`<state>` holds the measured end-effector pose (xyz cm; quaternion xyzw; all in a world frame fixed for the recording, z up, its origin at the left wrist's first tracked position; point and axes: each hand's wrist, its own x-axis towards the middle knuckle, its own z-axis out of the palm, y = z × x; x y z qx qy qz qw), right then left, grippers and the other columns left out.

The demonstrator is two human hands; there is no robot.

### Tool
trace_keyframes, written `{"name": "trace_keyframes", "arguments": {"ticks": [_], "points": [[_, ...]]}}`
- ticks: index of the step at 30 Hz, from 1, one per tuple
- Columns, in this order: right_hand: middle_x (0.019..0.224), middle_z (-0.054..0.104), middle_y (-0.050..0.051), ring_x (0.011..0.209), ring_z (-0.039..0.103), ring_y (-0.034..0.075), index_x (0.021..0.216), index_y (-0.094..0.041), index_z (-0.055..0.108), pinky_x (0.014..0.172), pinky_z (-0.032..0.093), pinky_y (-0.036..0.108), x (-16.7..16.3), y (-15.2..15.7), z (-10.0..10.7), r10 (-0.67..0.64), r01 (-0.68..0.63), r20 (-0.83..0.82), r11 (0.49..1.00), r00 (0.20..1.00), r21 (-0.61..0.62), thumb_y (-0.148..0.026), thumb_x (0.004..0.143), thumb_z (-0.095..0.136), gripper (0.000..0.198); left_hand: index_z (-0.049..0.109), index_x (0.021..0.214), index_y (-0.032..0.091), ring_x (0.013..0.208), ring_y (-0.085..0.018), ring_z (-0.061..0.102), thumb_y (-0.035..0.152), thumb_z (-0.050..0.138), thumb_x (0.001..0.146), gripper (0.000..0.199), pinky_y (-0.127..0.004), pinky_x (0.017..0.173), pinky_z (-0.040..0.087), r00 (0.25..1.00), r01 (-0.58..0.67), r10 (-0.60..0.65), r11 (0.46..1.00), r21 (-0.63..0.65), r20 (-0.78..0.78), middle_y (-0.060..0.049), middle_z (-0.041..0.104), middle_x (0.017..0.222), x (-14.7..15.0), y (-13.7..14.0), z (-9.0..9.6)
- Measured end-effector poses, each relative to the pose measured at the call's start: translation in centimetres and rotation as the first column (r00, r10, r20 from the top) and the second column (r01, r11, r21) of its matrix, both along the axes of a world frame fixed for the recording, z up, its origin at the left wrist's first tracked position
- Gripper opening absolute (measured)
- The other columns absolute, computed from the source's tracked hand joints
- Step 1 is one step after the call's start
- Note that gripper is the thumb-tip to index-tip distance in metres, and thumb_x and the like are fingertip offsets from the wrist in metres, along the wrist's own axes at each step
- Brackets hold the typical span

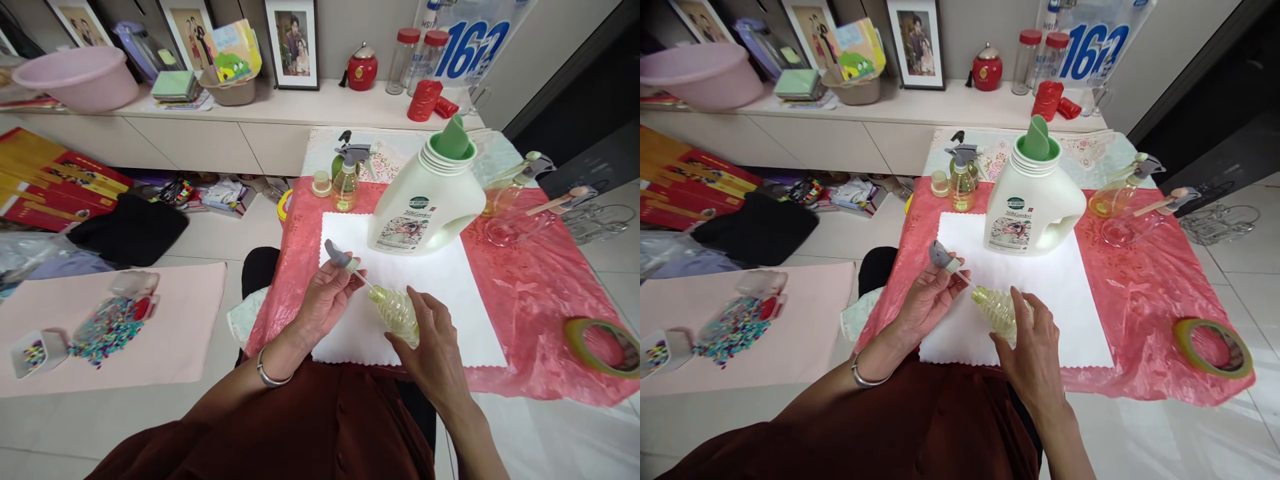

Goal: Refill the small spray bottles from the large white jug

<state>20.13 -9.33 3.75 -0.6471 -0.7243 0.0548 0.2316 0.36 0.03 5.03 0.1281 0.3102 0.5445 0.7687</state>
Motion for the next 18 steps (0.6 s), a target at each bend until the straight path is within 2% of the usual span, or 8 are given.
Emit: {"name": "trace_keyframes", "arguments": {"ticks": [6,18], "points": [[0.138,0.045,0.014,0.125,0.048,0.030,0.161,-0.026,0.027,0.095,0.053,0.055,-1.2,-0.1,0.6,0.046,-0.045,-0.127,0.999,0.991,0.011,-0.061,0.106,0.045,0.068,0.078,0.099,0.017,0.093,-0.016,0.071,0.025,0.098,0.060,0.044,-0.029,0.093,0.050,0.999,0.051,-0.051,0.999,-0.005,0.007,-0.002,0.077,0.100,0.8,-1.2,-0.4],[0.140,0.044,0.013,0.126,0.048,0.030,0.160,-0.026,0.029,0.095,0.053,0.055,-1.8,-0.5,0.7,0.035,-0.032,-0.140,0.999,0.990,0.019,-0.062,0.105,0.046,0.068,0.079,0.103,0.019,0.100,-0.018,0.067,0.033,0.098,0.060,0.049,-0.032,0.098,0.044,0.994,0.108,-0.107,0.993,0.039,-0.029,-0.004,0.077,0.101,0.9,-2.0,-0.8]]}}
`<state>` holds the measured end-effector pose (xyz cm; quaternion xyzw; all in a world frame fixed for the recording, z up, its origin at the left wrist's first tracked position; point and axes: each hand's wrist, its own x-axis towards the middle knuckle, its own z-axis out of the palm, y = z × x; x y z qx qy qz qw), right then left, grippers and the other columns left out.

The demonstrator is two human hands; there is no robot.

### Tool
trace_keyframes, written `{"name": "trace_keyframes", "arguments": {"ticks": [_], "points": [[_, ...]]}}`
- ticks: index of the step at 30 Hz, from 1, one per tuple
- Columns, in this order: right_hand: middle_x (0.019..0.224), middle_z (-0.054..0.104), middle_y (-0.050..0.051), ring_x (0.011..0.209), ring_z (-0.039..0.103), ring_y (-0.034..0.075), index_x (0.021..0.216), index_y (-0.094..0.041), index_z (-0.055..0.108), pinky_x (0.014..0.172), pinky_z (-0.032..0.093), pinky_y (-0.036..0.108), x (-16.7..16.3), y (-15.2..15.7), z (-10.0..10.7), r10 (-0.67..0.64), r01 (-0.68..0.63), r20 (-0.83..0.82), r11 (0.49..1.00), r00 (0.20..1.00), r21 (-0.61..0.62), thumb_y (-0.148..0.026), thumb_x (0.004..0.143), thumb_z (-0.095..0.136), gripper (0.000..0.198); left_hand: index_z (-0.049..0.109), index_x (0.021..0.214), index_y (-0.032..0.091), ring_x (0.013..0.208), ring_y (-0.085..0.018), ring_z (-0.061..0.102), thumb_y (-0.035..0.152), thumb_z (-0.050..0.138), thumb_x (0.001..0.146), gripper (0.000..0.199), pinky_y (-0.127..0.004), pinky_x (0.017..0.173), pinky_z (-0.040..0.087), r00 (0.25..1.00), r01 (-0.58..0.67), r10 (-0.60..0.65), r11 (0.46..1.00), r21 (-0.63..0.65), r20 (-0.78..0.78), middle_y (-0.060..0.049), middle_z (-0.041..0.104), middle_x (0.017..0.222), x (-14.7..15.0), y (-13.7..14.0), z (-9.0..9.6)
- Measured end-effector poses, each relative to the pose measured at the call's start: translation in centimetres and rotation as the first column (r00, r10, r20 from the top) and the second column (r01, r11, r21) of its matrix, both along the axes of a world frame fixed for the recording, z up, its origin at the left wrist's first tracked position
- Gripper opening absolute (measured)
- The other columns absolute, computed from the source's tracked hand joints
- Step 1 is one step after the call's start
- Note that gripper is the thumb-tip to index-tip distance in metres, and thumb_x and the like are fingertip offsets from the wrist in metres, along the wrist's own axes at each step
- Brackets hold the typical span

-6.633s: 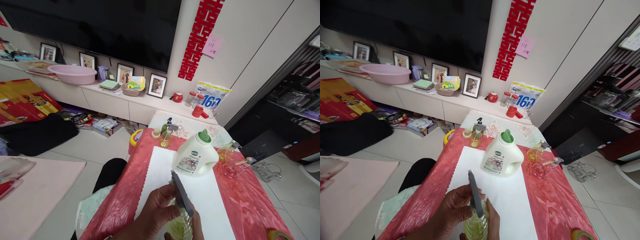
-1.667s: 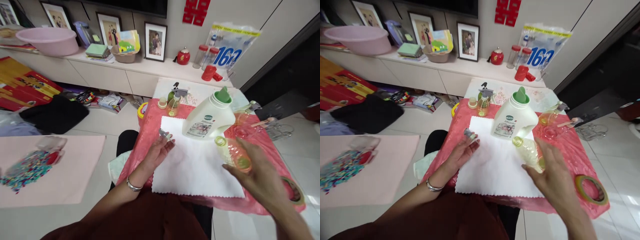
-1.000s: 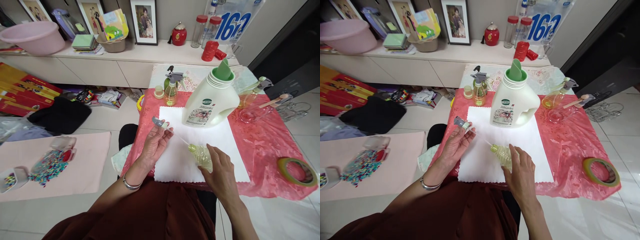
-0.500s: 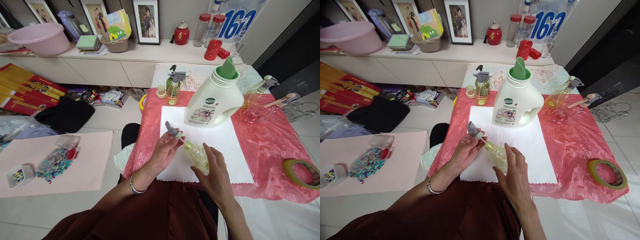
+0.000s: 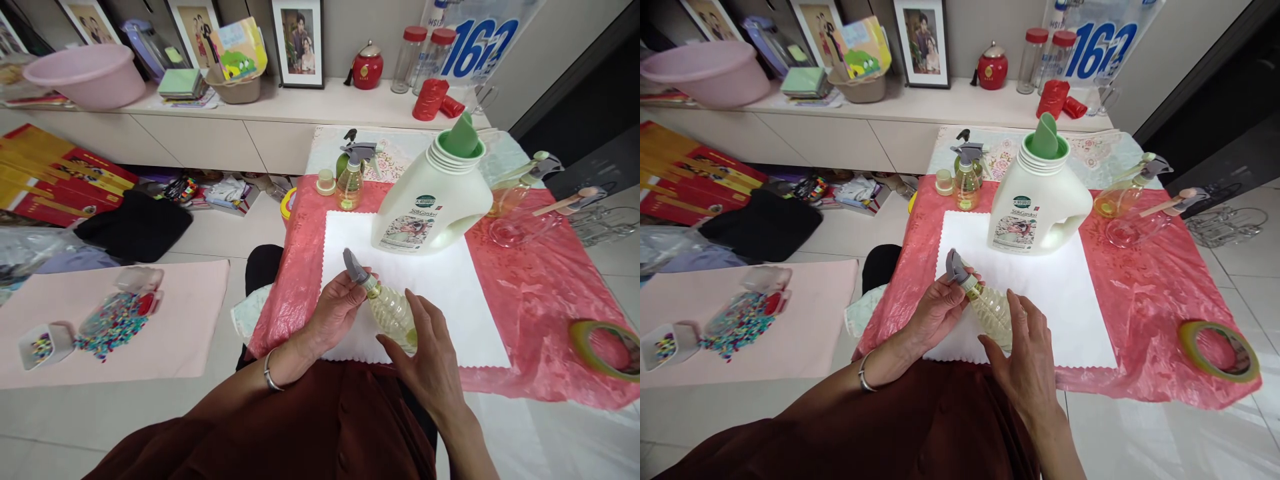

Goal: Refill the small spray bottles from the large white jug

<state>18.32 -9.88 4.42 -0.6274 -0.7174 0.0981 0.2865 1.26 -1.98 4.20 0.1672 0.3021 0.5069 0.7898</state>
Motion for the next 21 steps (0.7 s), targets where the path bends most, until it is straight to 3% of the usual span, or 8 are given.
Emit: {"name": "trace_keyframes", "arguments": {"ticks": [7,14,21], "points": [[0.138,0.046,0.013,0.124,0.050,0.028,0.159,-0.024,0.031,0.095,0.054,0.050,-0.13,-0.59,-0.15,0.013,-0.013,-0.029,1.000,0.999,0.008,-0.059,0.104,0.050,0.068,0.077,0.105,0.019,0.105,-0.020,0.066,0.033,0.095,0.066,0.045,-0.034,0.102,0.041,0.999,0.036,-0.035,0.997,0.070,-0.015,-0.005,0.076,0.103,-0.20,-0.35,0.04],[0.139,0.047,0.011,0.124,0.051,0.028,0.158,-0.024,0.034,0.095,0.053,0.049,-0.19,-0.64,-0.27,0.001,0.001,-0.037,0.998,0.999,0.059,-0.058,0.104,0.052,0.066,0.076,0.106,0.018,0.108,-0.022,0.065,0.035,0.094,0.067,0.046,-0.037,0.108,0.038,0.999,0.041,-0.042,0.997,0.061,0.004,-0.006,0.075,0.105,-0.20,-0.62,-0.11],[0.139,0.047,0.012,0.124,0.050,0.028,0.157,-0.024,0.035,0.097,0.051,0.050,-0.82,-0.69,-0.48,-0.018,0.021,-0.061,0.999,0.998,0.046,-0.056,0.103,0.054,0.066,0.077,0.097,0.018,0.097,-0.020,0.066,0.039,0.098,0.059,0.049,-0.036,0.099,0.043,1.000,-0.014,0.015,0.999,0.049,-0.006,-0.004,0.073,0.094,0.28,-0.39,0.57]]}}
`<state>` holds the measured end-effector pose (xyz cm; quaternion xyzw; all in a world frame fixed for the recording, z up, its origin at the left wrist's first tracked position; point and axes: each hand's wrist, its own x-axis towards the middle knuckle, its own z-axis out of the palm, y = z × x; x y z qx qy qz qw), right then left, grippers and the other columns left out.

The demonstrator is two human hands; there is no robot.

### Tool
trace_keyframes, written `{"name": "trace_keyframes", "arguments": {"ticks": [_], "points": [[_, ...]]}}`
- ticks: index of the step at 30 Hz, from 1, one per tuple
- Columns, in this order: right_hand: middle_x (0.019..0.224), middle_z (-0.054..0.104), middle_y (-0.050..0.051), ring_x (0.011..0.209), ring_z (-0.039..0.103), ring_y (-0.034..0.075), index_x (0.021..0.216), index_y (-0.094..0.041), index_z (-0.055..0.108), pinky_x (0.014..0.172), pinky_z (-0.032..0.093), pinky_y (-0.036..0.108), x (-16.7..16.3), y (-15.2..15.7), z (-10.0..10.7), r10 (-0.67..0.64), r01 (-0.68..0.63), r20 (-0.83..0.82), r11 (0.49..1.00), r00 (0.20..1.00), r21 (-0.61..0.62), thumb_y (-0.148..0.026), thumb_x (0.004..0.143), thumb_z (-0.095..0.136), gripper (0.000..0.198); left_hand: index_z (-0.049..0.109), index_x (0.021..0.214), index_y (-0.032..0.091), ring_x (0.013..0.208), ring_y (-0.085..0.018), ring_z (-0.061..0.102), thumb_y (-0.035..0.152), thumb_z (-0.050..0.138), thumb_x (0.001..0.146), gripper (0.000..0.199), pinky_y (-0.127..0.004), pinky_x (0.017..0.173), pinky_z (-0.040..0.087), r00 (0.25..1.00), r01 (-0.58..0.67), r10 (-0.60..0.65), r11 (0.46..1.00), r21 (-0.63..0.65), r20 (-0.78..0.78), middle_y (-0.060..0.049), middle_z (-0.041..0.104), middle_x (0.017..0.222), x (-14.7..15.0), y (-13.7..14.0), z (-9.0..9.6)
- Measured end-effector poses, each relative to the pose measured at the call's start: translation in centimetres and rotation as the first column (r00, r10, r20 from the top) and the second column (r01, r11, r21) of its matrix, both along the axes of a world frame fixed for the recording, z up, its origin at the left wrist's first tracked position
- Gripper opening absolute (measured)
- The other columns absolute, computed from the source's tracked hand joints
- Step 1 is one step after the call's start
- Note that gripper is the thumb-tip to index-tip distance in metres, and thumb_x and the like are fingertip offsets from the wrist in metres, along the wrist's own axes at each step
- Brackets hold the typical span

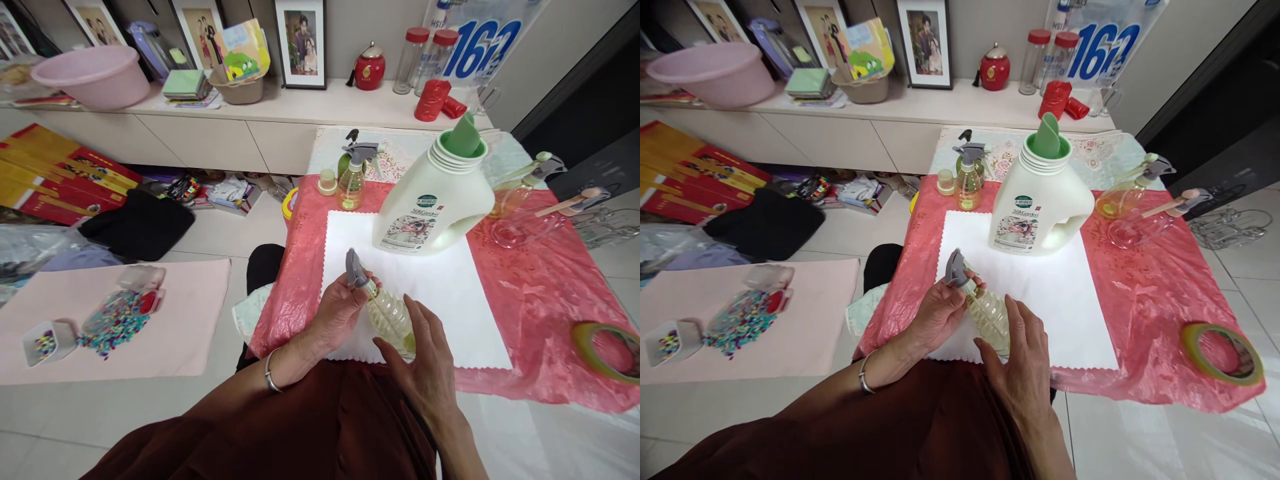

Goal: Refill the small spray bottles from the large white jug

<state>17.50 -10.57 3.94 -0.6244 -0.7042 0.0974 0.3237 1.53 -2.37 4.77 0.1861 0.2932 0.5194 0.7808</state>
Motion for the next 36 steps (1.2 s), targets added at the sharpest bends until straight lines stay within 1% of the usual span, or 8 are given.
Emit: {"name": "trace_keyframes", "arguments": {"ticks": [6,10,15,18,21,25,30,36], "points": [[0.139,0.047,0.011,0.125,0.051,0.027,0.157,-0.023,0.035,0.100,0.051,0.047,0.0,-0.4,0.0,0.025,-0.030,-0.083,0.998,0.996,-0.058,-0.055,0.103,0.055,0.066,0.078,0.093,0.016,0.082,-0.016,0.067,0.032,0.101,0.052,0.050,-0.034,0.090,0.045,0.999,0.030,-0.032,0.996,-0.082,-0.023,-0.001,0.072,0.085,-0.5,0.5,-0.2],[0.139,0.048,0.009,0.123,0.053,0.023,0.156,-0.023,0.036,0.097,0.052,0.039,0.4,-0.6,0.0,0.033,-0.055,-0.163,0.990,0.986,-0.130,-0.056,0.102,0.057,0.066,0.076,0.097,0.016,0.091,-0.019,0.069,0.031,0.099,0.058,0.048,-0.035,0.094,0.045,0.999,0.042,-0.042,0.999,-0.017,0.000,-0.004,0.075,0.093,-0.8,0.6,-0.2],[0.136,0.051,0.008,0.120,0.055,0.020,0.154,-0.022,0.038,0.094,0.053,0.033,0.4,-0.5,0.1,0.036,-0.063,-0.195,0.989,0.980,-0.134,-0.055,0.103,0.056,0.064,0.072,0.103,0.016,0.101,-0.022,0.070,0.035,0.094,0.066,0.047,-0.040,0.104,0.043,0.998,0.053,-0.054,0.999,0.011,0.013,-0.006,0.076,0.101,-0.5,0.2,0.1],[0.136,0.050,0.010,0.121,0.054,0.022,0.154,-0.020,0.039,0.095,0.053,0.035,0.2,-0.5,0.1,0.033,-0.055,-0.196,0.992,0.980,-0.112,-0.053,0.102,0.057,0.064,0.072,0.100,0.018,0.102,-0.021,0.070,0.035,0.096,0.063,0.048,-0.039,0.106,0.044,1.000,0.014,-0.014,1.000,0.015,0.017,-0.003,0.075,0.099,-0.2,0.1,0.3],[0.137,0.050,0.010,0.122,0.053,0.023,0.154,-0.020,0.039,0.096,0.052,0.036,0.1,-0.6,0.1,0.035,-0.057,-0.198,0.993,0.980,-0.108,-0.054,0.102,0.058,0.065,0.072,0.096,0.019,0.097,-0.020,0.070,0.031,0.099,0.058,0.048,-0.038,0.101,0.047,1.000,-0.004,0.004,0.999,-0.032,-0.015,0.000,0.073,0.092,-0.1,0.1,0.4],[0.136,0.052,0.006,0.118,0.056,0.019,0.153,-0.024,0.041,0.091,0.054,0.029,0.2,-0.7,0.2,0.029,-0.080,-0.282,0.982,0.959,-0.171,-0.055,0.101,0.060,0.063,0.074,0.094,0.017,0.092,-0.021,0.072,0.029,0.099,0.057,0.046,-0.039,0.099,0.049,1.000,0.016,-0.016,0.998,-0.061,-0.005,-0.001,0.073,0.090,-0.4,0.3,0.3],[0.136,0.053,0.005,0.118,0.058,0.018,0.153,-0.025,0.041,0.089,0.054,0.026,0.4,-1.0,0.1,0.018,-0.128,-0.415,0.963,0.910,-0.238,-0.054,0.100,0.062,0.064,0.074,0.099,0.015,0.100,-0.025,0.073,0.037,0.095,0.065,0.045,-0.040,0.101,0.048,0.998,0.045,-0.044,0.999,-0.016,0.037,-0.006,0.076,0.096,-0.6,0.3,0.3],[0.137,0.053,0.005,0.120,0.058,0.018,0.153,-0.025,0.041,0.091,0.053,0.027,0.1,-0.9,-0.1,0.002,-0.115,-0.428,0.964,0.904,-0.238,-0.054,0.099,0.062,0.065,0.074,0.101,0.016,0.103,-0.025,0.072,0.038,0.089,0.074,0.039,-0.037,0.100,0.049,0.998,0.056,-0.056,0.998,-0.001,0.038,-0.008,0.076,0.101,-0.4,0.1,1.1]]}}
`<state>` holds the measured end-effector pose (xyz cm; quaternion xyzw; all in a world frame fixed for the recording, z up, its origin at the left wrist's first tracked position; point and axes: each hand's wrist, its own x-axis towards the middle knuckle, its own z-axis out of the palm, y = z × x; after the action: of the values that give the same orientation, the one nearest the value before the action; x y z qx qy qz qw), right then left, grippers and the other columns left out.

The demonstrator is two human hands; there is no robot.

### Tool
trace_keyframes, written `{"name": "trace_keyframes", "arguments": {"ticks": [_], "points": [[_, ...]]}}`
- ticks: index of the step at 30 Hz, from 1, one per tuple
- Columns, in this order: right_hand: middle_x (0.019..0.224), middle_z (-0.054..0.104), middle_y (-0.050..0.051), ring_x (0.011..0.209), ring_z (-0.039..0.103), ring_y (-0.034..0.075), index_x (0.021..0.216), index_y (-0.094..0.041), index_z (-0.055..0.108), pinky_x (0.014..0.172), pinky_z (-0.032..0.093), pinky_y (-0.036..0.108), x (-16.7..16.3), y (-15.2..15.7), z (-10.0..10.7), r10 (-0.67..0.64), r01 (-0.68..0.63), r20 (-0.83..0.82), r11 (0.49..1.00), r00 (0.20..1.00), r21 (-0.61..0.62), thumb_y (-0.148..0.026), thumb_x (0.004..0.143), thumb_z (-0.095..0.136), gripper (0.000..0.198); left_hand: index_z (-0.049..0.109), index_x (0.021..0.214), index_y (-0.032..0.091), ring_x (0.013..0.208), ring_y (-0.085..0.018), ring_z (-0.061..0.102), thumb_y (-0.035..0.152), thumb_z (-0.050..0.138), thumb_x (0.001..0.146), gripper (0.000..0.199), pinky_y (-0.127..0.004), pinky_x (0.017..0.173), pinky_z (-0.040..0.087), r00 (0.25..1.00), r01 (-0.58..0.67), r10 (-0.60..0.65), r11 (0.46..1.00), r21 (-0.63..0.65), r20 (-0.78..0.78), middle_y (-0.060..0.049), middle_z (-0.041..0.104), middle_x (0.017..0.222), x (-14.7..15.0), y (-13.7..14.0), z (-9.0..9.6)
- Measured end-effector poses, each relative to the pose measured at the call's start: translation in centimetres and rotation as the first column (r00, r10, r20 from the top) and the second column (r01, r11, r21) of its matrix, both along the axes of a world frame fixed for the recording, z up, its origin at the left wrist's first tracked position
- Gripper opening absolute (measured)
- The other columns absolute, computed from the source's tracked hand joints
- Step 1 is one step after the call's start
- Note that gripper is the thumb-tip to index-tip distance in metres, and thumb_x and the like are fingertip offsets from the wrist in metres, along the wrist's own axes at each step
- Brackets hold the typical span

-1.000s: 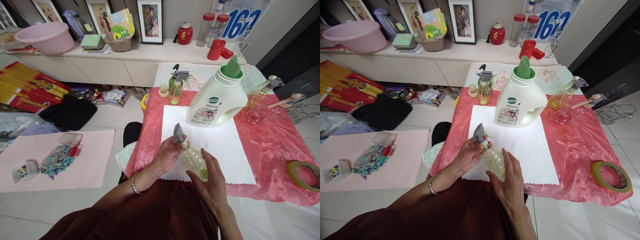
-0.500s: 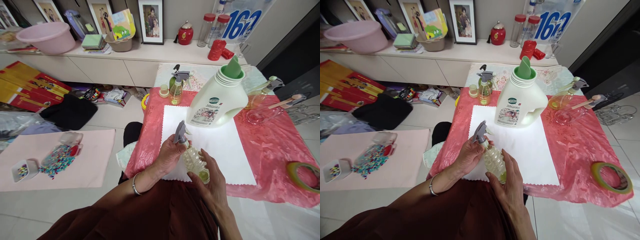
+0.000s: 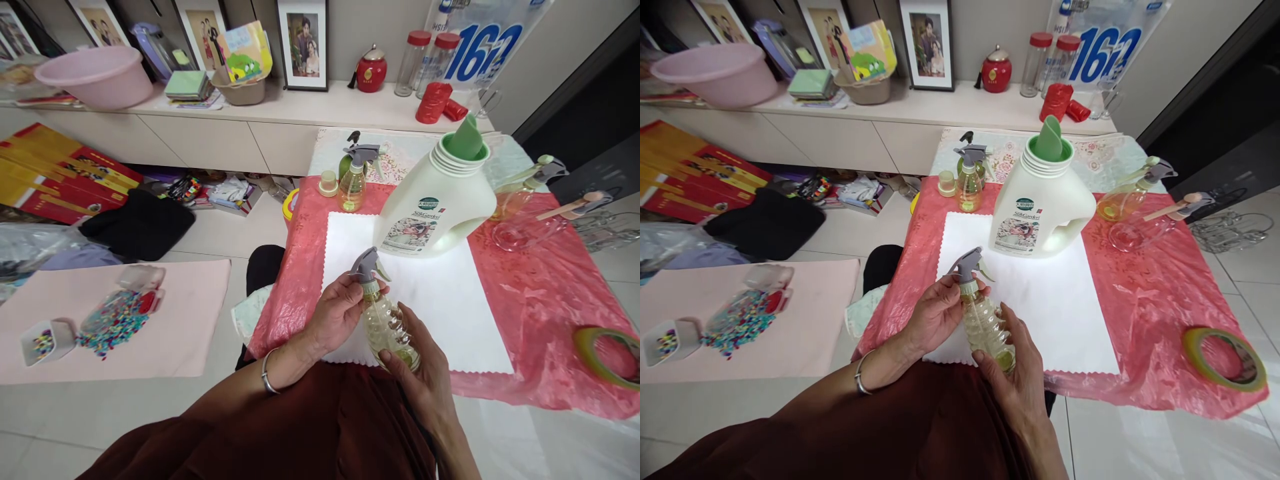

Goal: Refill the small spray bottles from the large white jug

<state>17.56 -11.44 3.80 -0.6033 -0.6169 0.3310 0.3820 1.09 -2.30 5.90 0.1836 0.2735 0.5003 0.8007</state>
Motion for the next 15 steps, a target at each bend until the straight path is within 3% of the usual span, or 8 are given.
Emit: {"name": "trace_keyframes", "arguments": {"ticks": [4,8,15], "points": [[0.138,0.052,0.005,0.121,0.057,0.019,0.154,-0.027,0.040,0.093,0.053,0.028,-0.2,0.2,0.0,0.012,-0.012,-0.022,1.000,1.000,-0.017,-0.054,0.098,0.063,0.066,0.073,0.097,0.015,0.098,-0.023,0.072,0.044,0.094,0.066,0.047,-0.039,0.102,0.050,0.999,-0.049,0.049,0.999,-0.010,-0.007,-0.005,0.074,0.093,0.2,0.0,0.1],[0.137,0.053,0.006,0.120,0.057,0.020,0.152,-0.024,0.043,0.094,0.054,0.028,-0.3,0.1,0.0,0.011,-0.014,-0.053,0.999,0.999,-0.048,-0.054,0.097,0.065,0.066,0.073,0.093,0.016,0.094,-0.021,0.071,0.032,0.098,0.059,0.045,-0.042,0.103,0.050,0.999,-0.052,0.051,0.996,-0.074,-0.016,-0.001,0.072,0.092,0.2,0.2,-0.4],[0.142,0.050,0.009,0.129,0.054,0.023,0.151,-0.022,0.047,0.103,0.054,0.030,-0.2,-0.2,-0.5,-0.007,-0.040,-0.323,0.990,0.946,-0.138,-0.053,0.094,0.069,0.068,0.077,0.098,0.017,0.096,-0.023,0.071,0.030,0.097,0.062,0.043,-0.039,0.098,0.050,1.000,-0.014,0.015,1.000,-0.017,0.022,-0.004,0.074,0.097,-0.2,0.3,-0.7]]}}
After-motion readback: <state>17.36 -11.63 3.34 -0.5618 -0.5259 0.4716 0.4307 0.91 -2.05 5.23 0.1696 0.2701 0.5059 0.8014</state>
